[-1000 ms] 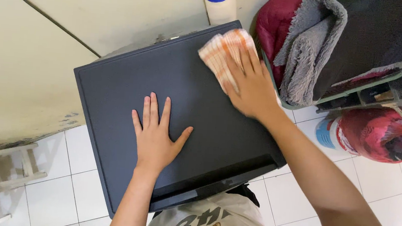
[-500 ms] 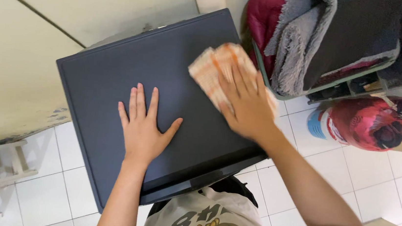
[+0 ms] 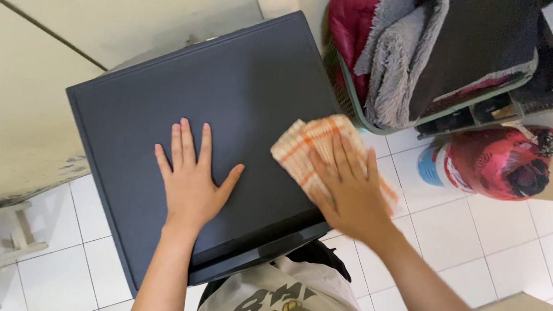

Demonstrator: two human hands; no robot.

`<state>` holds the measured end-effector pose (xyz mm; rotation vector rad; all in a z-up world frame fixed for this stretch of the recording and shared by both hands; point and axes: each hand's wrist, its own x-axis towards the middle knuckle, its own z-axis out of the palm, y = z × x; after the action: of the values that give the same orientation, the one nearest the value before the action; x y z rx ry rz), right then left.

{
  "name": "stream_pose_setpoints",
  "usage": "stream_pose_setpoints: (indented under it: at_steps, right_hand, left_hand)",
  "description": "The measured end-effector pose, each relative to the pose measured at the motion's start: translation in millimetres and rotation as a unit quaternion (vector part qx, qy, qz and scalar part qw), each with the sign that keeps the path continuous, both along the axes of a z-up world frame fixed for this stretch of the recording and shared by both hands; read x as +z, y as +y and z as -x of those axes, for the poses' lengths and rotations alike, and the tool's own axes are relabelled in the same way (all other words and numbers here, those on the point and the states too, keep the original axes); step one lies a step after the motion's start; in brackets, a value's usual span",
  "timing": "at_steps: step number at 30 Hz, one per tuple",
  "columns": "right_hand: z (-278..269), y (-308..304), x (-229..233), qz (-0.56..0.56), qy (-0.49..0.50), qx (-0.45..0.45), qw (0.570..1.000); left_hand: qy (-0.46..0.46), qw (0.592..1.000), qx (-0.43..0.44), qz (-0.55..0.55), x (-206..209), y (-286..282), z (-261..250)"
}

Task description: The person wipes the top and sides of a small black refrigerator with a checkered cloth. The person repeatedly rubs the surface in circular and back-and-forth motions, covering the top, front, and side panels.

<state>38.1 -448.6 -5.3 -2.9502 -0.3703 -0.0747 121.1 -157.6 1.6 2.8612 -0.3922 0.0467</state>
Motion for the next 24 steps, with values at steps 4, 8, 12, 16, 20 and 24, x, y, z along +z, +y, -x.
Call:
stream_pose_setpoints:
  at_steps: [4, 8, 12, 16, 20, 24]
  right_hand:
    - [-78, 7, -6, -0.035, -0.034, 0.024, 0.999]
    - [-159, 17, -7, -0.047, -0.036, 0.021, 0.998]
    - [-215, 27, -10, -0.104, -0.093, 0.016, 0.99]
    - [-213, 28, -27, -0.036, -0.074, -0.01, 0.997]
    - [-149, 19, -15, -0.025, -0.059, 0.022, 0.998]
    - [-59, 5, 6, 0.006, -0.059, 0.028, 0.998]
  left_hand:
    - [-0.001, 1.0, 0.003, -0.001, 2, 1, 0]
    - [0.018, 1.0, 0.002, 0.003, 2, 4, 0]
    - [-0.069, 0.998, -0.006, 0.006, -5, 3, 1]
    - [-0.055, 0.998, -0.004, 0.012, -6, 5, 3]
    - [-0.011, 1.0, 0.001, 0.017, -2, 5, 0]
    - [0.029, 0.999, 0.01, 0.012, 2, 3, 0]
